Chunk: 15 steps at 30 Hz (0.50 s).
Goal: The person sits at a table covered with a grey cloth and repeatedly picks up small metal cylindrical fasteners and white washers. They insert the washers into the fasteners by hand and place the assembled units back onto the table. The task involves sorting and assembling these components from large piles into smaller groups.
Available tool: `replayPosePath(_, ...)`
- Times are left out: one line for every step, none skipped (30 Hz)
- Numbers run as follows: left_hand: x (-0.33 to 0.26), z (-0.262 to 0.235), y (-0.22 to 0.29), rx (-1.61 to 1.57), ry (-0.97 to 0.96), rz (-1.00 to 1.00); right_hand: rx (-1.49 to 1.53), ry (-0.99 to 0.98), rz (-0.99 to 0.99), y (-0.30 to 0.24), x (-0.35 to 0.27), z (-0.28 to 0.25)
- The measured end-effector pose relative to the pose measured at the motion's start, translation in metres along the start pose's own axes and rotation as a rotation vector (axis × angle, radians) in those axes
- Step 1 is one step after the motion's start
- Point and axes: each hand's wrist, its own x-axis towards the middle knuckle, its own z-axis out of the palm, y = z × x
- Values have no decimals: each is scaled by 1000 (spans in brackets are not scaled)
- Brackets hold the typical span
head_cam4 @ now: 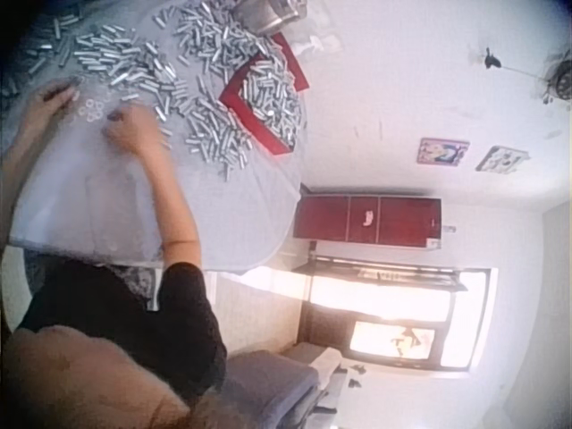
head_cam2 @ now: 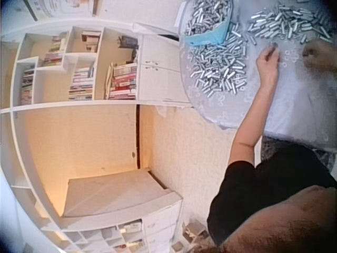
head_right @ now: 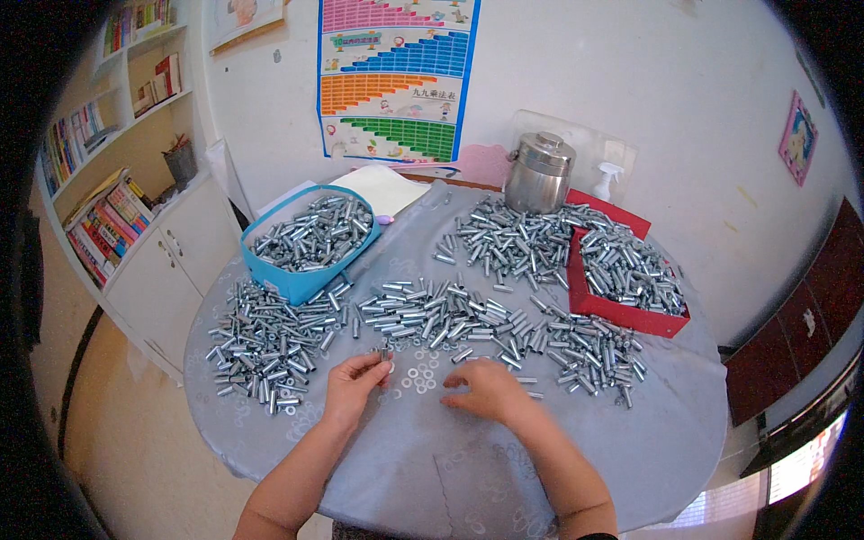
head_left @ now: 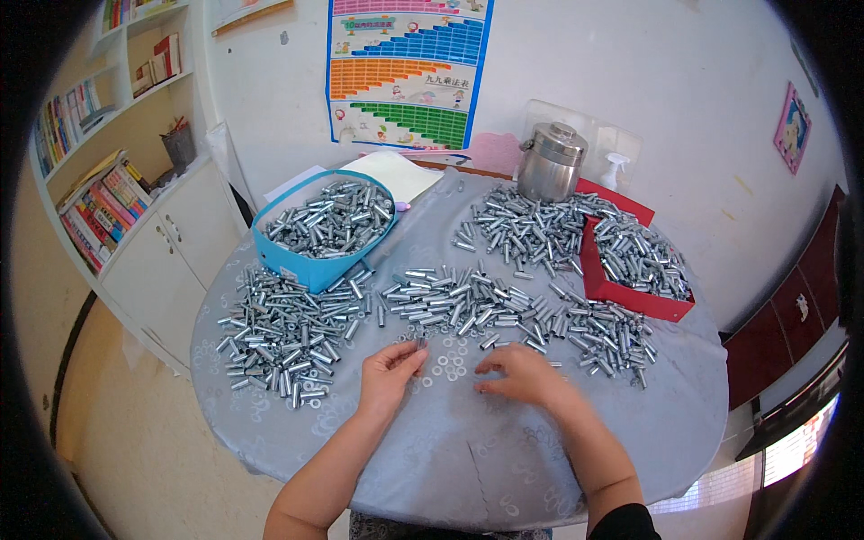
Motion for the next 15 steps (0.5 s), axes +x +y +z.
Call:
replayPosePath(0, 0, -1, 13, -9, -1, 23, 52, 40, -3, 2, 6)
replayPosePath(0, 0, -3, 27, -4, 0, 40, 100, 42, -5, 4, 13)
replayPosePath(1, 0, -4, 41, 1, 1, 57, 148, 43, -7, 5, 21)
replayPosePath(1, 0, -5, 54, 6, 2, 74, 197, 45, -8, 6, 27)
replayPosePath(0, 1, -4, 62, 8, 3, 67, 206, 35, -7, 6, 31)
replayPosePath(-1, 2, -2, 69, 10, 4, 61, 215, 25, -5, 7, 35)
replayPosePath(-1, 3, -1, 76, 12, 6, 55, 224, 15, -4, 8, 37)
replayPosePath(-1, 2, -1, 89, 5, 2, 67, 228, 13, -4, 9, 37)
replayPosePath(-2, 1, -2, 103, -2, -3, 79, 232, 11, -4, 9, 38)
replayPosePath(-2, 0, -2, 117, -9, -7, 92, 236, 9, -4, 10, 38)
replayPosePath(-2, 1, -2, 130, -15, -14, 96, 239, 8, -4, 10, 38)
replayPosePath(-3, 1, -3, 143, -21, -22, 101, 242, 7, -4, 10, 38)
replayPosePath(-3, 2, -2, 156, -26, -30, 106, 245, 6, -4, 11, 38)
replayPosePath(-4, 2, -2, 161, -31, -31, 151, 213, 47, -6, 11, 37)
replayPosePath(-4, 2, -2, 166, -36, -32, 195, 181, 88, -10, 12, 35)
